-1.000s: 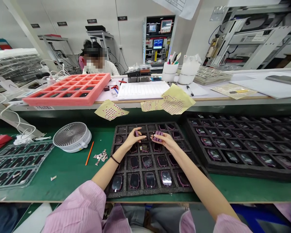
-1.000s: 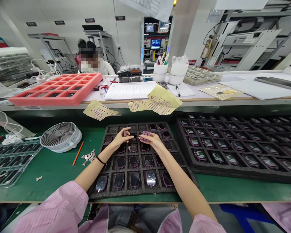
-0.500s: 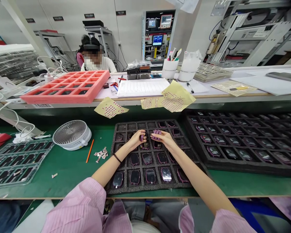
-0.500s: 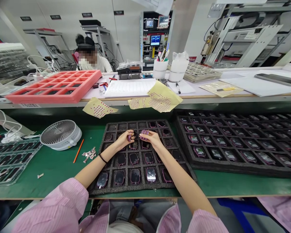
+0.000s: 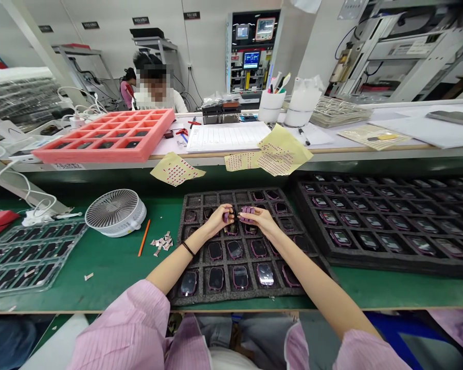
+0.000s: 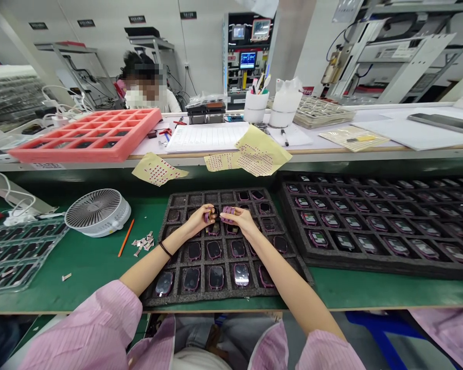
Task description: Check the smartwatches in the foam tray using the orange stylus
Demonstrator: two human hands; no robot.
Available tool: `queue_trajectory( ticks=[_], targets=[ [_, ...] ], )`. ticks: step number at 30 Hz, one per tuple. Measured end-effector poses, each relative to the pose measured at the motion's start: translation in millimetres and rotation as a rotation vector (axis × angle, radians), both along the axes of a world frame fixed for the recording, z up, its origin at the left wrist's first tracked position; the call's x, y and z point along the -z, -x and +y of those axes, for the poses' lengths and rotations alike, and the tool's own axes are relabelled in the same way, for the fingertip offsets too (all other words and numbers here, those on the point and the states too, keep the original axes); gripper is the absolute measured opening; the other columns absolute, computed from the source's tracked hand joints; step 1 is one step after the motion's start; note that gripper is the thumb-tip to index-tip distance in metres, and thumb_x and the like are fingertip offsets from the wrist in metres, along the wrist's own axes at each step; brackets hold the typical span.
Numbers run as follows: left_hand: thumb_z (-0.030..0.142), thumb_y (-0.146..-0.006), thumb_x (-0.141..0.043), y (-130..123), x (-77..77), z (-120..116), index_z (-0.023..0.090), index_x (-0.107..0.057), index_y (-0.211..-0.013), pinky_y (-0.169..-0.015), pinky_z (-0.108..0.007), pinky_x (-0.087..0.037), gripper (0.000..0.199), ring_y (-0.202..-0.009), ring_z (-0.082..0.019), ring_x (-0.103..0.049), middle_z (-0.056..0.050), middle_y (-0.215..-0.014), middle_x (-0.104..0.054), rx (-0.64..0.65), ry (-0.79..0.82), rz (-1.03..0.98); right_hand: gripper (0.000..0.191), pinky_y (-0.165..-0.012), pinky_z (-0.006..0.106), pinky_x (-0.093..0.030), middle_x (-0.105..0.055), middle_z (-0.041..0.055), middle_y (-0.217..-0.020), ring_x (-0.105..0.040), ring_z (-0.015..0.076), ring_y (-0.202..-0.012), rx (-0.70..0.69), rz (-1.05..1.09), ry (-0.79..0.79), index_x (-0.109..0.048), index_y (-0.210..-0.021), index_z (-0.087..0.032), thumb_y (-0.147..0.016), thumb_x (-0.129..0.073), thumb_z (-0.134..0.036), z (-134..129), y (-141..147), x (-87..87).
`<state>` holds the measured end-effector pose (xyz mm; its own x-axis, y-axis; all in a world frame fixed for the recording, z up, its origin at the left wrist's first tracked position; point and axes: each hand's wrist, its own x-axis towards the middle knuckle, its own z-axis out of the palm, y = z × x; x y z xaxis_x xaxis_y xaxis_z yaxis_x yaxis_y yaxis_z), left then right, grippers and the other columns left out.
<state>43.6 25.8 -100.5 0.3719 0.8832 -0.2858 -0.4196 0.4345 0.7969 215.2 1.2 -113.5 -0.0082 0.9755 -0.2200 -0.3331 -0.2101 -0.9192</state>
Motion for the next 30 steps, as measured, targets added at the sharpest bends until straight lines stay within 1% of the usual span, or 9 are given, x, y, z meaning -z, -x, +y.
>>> queue_trajectory(
  ticks=[7, 10, 13, 22, 27, 30],
  targets=[
    [0.012, -0.067, -0.055, 1.3, 2.0, 2.1, 0.016, -0.055, -0.083, -0.056, -0.021, -0.04, 0.017, -0.061, -0.009, -0.055, 0.002, -0.073, -0.054, 0.015, -0.034, -0.008, 0.04, -0.078, 0.035, -0.059, -0.074, 0.0032, -0.073, -0.072, 0.0193, -0.069, 0.014, 0.002, -0.011, -0.073, -0.074, -0.015, -0.04, -0.091, -0.027, 0.4, 2.1, -1.8],
    [0.012, -0.066, -0.056, 1.4, 0.9, 3.8, 0.016, -0.054, -0.081, -0.055, -0.02, -0.038, 0.016, -0.061, -0.009, -0.054, 0.002, -0.073, -0.053, 0.023, -0.042, -0.003, 0.041, -0.074, 0.034, -0.06, -0.074, 0.0027, -0.071, -0.071, 0.0186, -0.066, 0.031, 0.006, -0.01, -0.073, -0.072, -0.015, -0.037, -0.092, -0.026, 1.2, 2.9, -3.5],
    [0.012, -0.066, -0.055, 0.7, -0.8, 4.8, 0.016, -0.053, -0.08, -0.054, -0.02, -0.037, 0.014, -0.061, -0.009, -0.054, 0.002, -0.073, -0.052, 0.025, -0.045, 0.007, 0.041, -0.07, 0.031, -0.06, -0.073, 0.0022, -0.069, -0.07, 0.0166, -0.062, 0.035, 0.009, -0.01, -0.074, -0.072, -0.015, -0.037, -0.092, -0.025, 1.2, 3.0, -5.6],
    [0.012, -0.067, -0.053, 1.1, -3.3, 3.3, 0.016, -0.054, -0.079, -0.054, -0.021, -0.038, 0.013, -0.06, -0.009, -0.053, 0.001, -0.074, -0.052, 0.019, -0.072, 0.037, 0.041, -0.071, 0.03, -0.059, -0.072, 0.0011, -0.067, -0.07, 0.016, -0.062, 0.018, 0.011, -0.018, -0.073, -0.072, -0.015, -0.038, -0.092, -0.027, -0.5, 3.8, -8.4],
    [0.015, -0.068, -0.054, 0.6, -0.5, 3.2, 0.017, -0.052, -0.08, -0.055, -0.021, -0.041, 0.013, -0.061, -0.009, -0.054, 0.002, -0.075, -0.052, 0.019, -0.128, 0.08, 0.042, -0.07, 0.029, -0.058, -0.071, 0.0005, -0.067, -0.07, 0.0154, -0.062, 0.026, 0.005, -0.017, -0.073, -0.072, -0.014, -0.037, -0.092, -0.027, -1.8, 3.7, -9.4],
    [0.016, -0.069, -0.055, 3.8, -0.7, 4.7, 0.017, -0.052, -0.083, -0.063, -0.024, -0.046, 0.014, -0.067, -0.011, -0.058, 0.001, -0.079, -0.055, -0.001, -0.2, 0.14, 0.042, -0.072, 0.031, -0.058, -0.072, 0.0013, -0.068, -0.07, 0.0166, -0.063, 0.031, 0.003, -0.018, -0.073, -0.073, -0.014, -0.038, -0.092, -0.027, -3.1, 3.7, -8.8]
  ],
)
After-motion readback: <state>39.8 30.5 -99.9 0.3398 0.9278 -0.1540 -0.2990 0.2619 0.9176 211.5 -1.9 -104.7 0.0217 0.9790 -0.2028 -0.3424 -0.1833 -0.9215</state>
